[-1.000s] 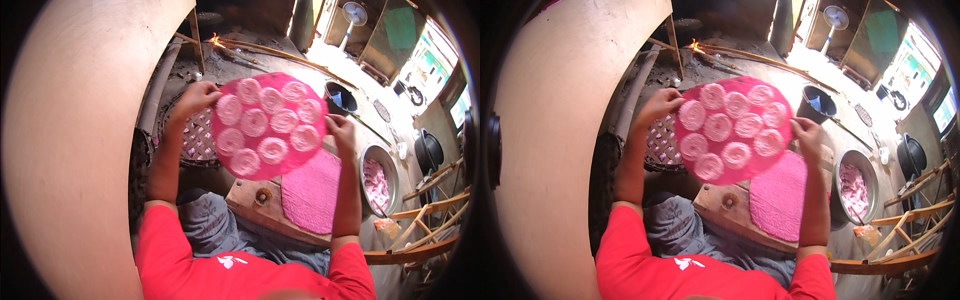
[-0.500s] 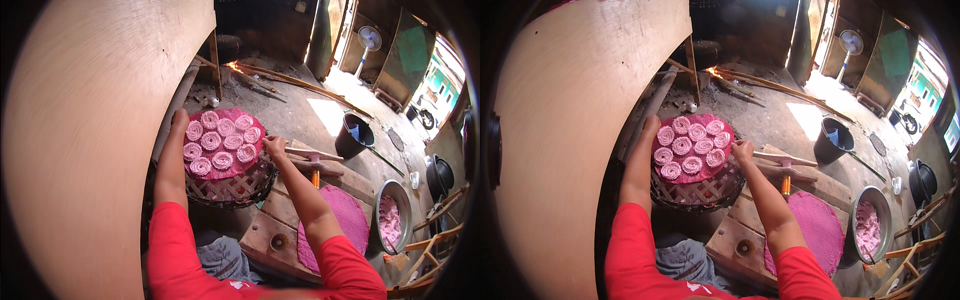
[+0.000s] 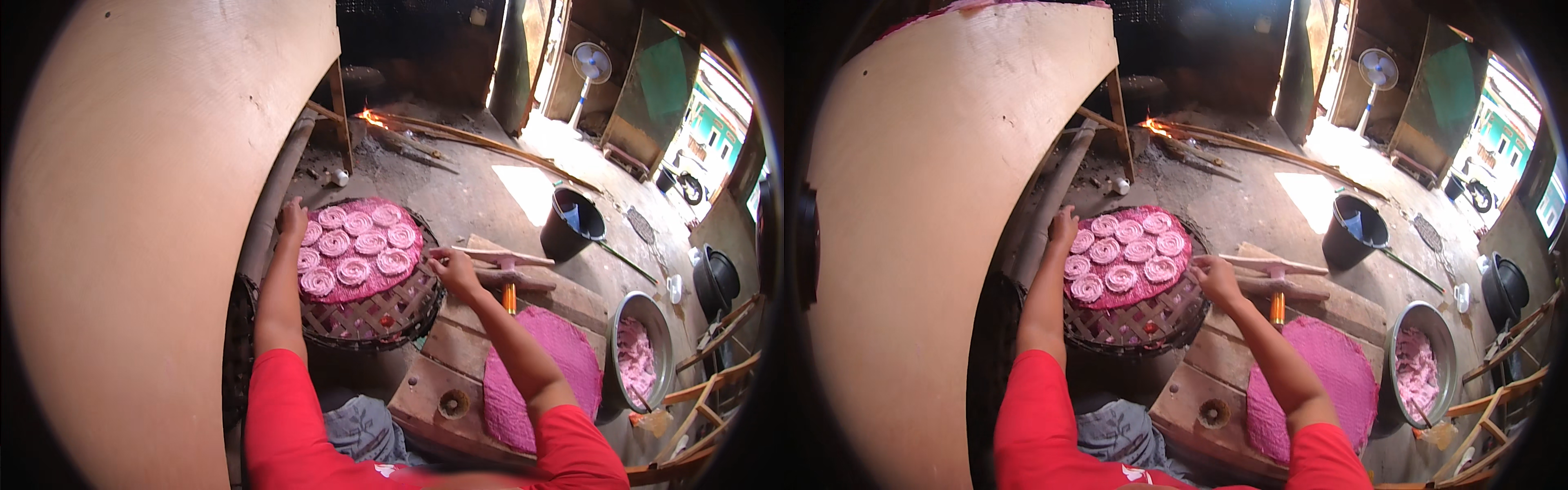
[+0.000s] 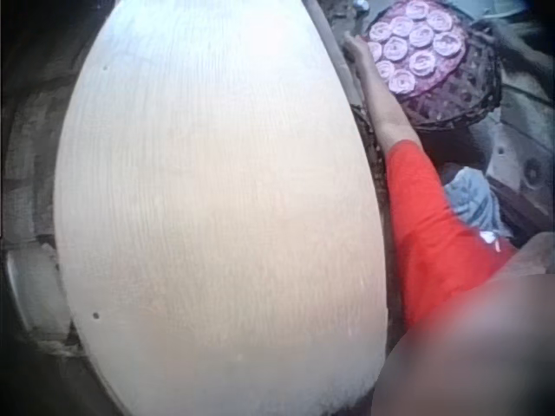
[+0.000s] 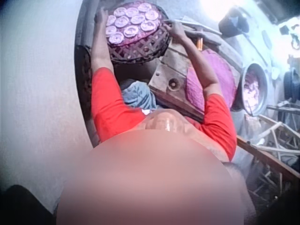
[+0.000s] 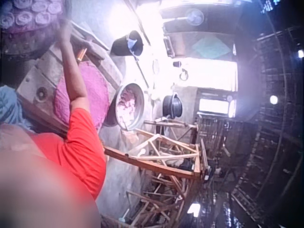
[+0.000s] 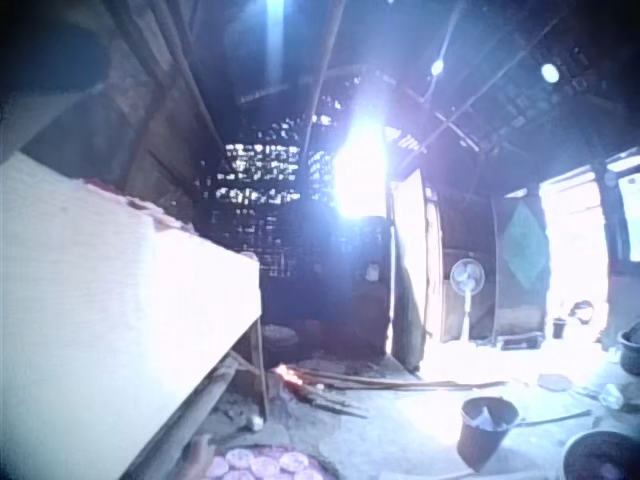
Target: The person uses a wooden piping tool to squeeze pink paste into rose-shaped swirls on a pink mat, then transfers the finished swirls into a woven basket. The person repeatedly scoops paste from a metal bowl and pipes new swirls in sequence.
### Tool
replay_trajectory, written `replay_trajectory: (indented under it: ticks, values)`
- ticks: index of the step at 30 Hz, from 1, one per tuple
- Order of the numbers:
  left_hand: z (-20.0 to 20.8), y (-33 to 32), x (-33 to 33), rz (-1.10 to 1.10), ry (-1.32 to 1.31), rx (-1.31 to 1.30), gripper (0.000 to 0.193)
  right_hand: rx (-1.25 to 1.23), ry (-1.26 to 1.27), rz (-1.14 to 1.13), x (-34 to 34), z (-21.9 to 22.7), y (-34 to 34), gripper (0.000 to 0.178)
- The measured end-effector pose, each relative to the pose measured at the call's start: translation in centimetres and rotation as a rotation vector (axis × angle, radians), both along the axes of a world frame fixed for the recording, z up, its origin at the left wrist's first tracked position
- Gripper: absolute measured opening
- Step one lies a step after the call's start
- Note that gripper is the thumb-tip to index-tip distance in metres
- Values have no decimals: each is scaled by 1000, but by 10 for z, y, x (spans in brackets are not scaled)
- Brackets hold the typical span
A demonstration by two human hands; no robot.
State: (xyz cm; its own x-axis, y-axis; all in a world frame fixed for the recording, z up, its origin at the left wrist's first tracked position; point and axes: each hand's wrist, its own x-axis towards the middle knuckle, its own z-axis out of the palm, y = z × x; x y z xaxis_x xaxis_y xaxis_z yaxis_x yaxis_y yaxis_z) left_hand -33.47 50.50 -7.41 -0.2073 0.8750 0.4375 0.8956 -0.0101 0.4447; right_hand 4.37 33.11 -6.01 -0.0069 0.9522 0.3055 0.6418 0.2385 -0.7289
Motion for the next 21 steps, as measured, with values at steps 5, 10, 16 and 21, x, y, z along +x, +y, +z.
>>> replay_trajectory:
  ticks: [5, 10, 16, 21]
  values:
    - [28, -48, 35, -265, -44, 67, 37, -45, 111, -28, 98, 16, -141, 22]
    - [31, -113, 160, -814, -433, -192, 41, -132, 297, -450, 195, 36, -271, 20]
    - [-25, -202, 342, -561, -1727, -1104, 105, -138, 638, -583, 197, 14, -410, 20]
    - [-41, -161, 412, -94, -1985, -534, 76, -244, 595, -641, 185, 4, -494, 18]
